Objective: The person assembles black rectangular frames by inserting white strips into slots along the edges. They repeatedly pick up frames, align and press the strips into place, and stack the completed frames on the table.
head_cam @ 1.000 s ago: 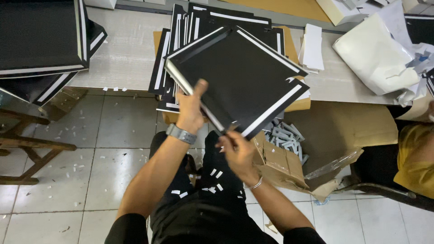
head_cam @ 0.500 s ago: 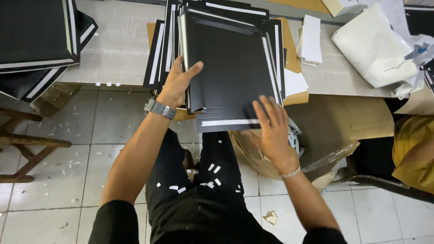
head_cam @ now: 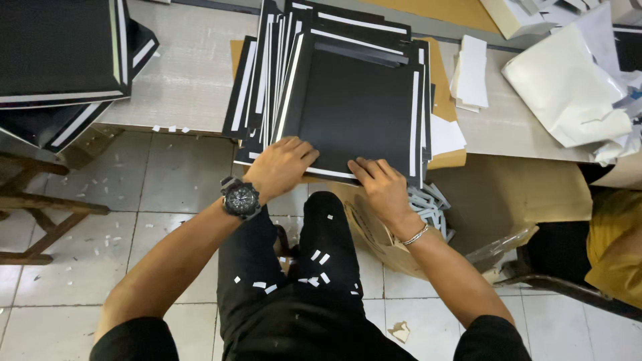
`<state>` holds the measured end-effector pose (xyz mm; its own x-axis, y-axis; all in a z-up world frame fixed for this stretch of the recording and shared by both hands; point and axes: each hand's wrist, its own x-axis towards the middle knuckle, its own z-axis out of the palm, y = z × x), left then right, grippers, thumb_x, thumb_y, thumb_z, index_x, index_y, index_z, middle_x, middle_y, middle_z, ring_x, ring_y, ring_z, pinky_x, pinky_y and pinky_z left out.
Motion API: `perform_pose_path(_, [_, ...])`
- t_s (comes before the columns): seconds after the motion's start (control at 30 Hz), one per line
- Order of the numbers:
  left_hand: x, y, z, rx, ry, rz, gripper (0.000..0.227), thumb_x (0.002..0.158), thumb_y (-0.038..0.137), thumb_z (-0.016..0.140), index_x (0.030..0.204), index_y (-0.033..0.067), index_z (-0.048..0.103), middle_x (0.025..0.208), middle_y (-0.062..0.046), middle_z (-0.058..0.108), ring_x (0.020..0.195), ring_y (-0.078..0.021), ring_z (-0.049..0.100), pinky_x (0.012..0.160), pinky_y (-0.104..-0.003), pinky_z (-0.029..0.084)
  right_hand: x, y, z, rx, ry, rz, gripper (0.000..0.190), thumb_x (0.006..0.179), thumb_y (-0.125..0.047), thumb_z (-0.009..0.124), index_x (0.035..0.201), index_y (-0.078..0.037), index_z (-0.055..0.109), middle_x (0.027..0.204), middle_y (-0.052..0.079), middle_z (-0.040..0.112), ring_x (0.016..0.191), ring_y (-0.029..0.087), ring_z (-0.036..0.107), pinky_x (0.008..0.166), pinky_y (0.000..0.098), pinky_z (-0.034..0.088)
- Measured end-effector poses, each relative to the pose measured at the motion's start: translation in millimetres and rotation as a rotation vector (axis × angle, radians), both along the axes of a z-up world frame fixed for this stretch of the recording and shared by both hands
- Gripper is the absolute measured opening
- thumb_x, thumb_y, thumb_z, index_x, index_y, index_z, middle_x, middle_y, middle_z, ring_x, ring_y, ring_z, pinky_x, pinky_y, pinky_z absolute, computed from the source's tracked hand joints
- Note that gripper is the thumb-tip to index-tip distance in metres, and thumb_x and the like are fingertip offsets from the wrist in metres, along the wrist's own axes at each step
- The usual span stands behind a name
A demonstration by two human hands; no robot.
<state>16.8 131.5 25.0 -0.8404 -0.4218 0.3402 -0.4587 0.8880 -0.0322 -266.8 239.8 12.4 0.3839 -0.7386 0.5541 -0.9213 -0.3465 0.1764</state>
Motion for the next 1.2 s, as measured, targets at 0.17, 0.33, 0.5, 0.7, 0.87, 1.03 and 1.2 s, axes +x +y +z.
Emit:
perform_pose_path(0.17, [-5.0, -3.3, -11.3, 0.002, 0.045, 0.063, 0.013, 0.101, 0.017, 0.069, 0.107, 0.0162, 0.081, 0.093, -0.004, 0.073, 0.095, -0.0232, 0.072, 0.092, -0.036, 0.055, 3.9, -10.4, 23.0, 0.088, 0.096, -0.013, 0.014, 0.102, -0.026, 0.068, 0.111, -0.03, 0.079, 0.094, -0.009, 0.072, 0.087, 0.015, 0.072, 0.065, 0.0287, 0.058])
perform_pose_path(0.33, [-42.8, -26.3, 12.4, 0.561, -0.158, 0.545, 0.043, 0.109, 0.051, 0.057, 0.113, 0.0179, 0.083, 0.094, -0.012, 0.083, 0.09, -0.036, 0.082, 0.078, -0.046, 0.065, -14.6, -56.3, 59.2, 0.543, 0.038, 0.029, 0.017, 0.095, -0.029, 0.075, 0.103, -0.016, 0.082, 0.088, 0.007, 0.079, 0.086, 0.036, 0.078, 0.075, 0.0508, 0.063])
perform_pose_path(0.5, [-40.5, -64.4, 63.9, 0.596, -0.213, 0.413, 0.074, 0.104, 0.065, 0.058, 0.168, 0.0389, 0.032, 0.12, -0.014, 0.079, 0.11, -0.0446, 0.078, 0.098, -0.058, 0.059, 2.8, -89.9, 146.5, 0.986, -0.294, -0.154, 0.063, 0.08, -0.05, 0.091, 0.131, -0.016, 0.078, 0.109, 0.02, 0.084, 0.114, 0.046, 0.077, 0.1, 0.0562, 0.056])
perform_pose_path(0.7, [-29.5, -55.9, 26.4, 0.324, -0.112, 0.389, 0.059, 0.119, 0.051, 0.018, 0.172, 0.0375, 0.04, 0.184, -0.004, 0.028, 0.169, -0.0441, 0.001, 0.133, -0.067, 0.002, -31.9, -111.4, 75.5, 0.638, -0.016, -0.238, 0.126, 0.073, -0.088, 0.073, 0.174, -0.019, 0.038, 0.186, 0.015, 0.013, 0.169, 0.041, 0.017, 0.135, 0.0656, 0.01])
perform_pose_path(0.87, [-34.4, -47.6, 17.6, 0.297, -0.111, 0.413, 0.057, 0.118, 0.044, 0.026, 0.173, 0.0383, 0.037, 0.184, 0.0, 0.028, 0.17, -0.0409, 0.001, 0.133, -0.069, -0.005, 47.1, -64.3, 32.4, 0.563, -0.102, 0.017, 0.097, 0.1, -0.062, 0.066, 0.172, -0.005, 0.034, 0.18, 0.023, 0.027, 0.166, 0.043, 0.021, 0.132, 0.0657, 0.008])
perform_pose_path(1.03, [-36.2, -58.0, 11.1, 0.279, -0.073, 0.394, 0.057, 0.118, 0.043, 0.028, 0.174, 0.0351, 0.039, 0.184, -0.003, 0.029, 0.17, -0.0425, 0.005, 0.132, -0.072, 0.0, 53.5, -48.2, 8.7, 0.461, -0.141, 0.015, 0.086, 0.108, -0.066, 0.049, 0.173, -0.012, 0.036, 0.178, 0.013, 0.038, 0.166, 0.028, 0.03, 0.136, 0.0547, 0.011])
perform_pose_path(1.2, [-32.0, -58.9, 11.7, 0.268, -0.055, 0.345, 0.064, 0.117, 0.059, 0.03, 0.174, 0.0297, 0.04, 0.183, -0.006, 0.031, 0.169, -0.0439, 0.008, 0.131, -0.073, 0.0, -10.8, -17.7, 17.3, 0.412, -0.103, -0.137, 0.075, 0.11, -0.056, 0.055, 0.172, -0.017, 0.042, 0.174, 0.009, 0.047, 0.161, 0.027, 0.041, 0.131, 0.0545, 0.023])
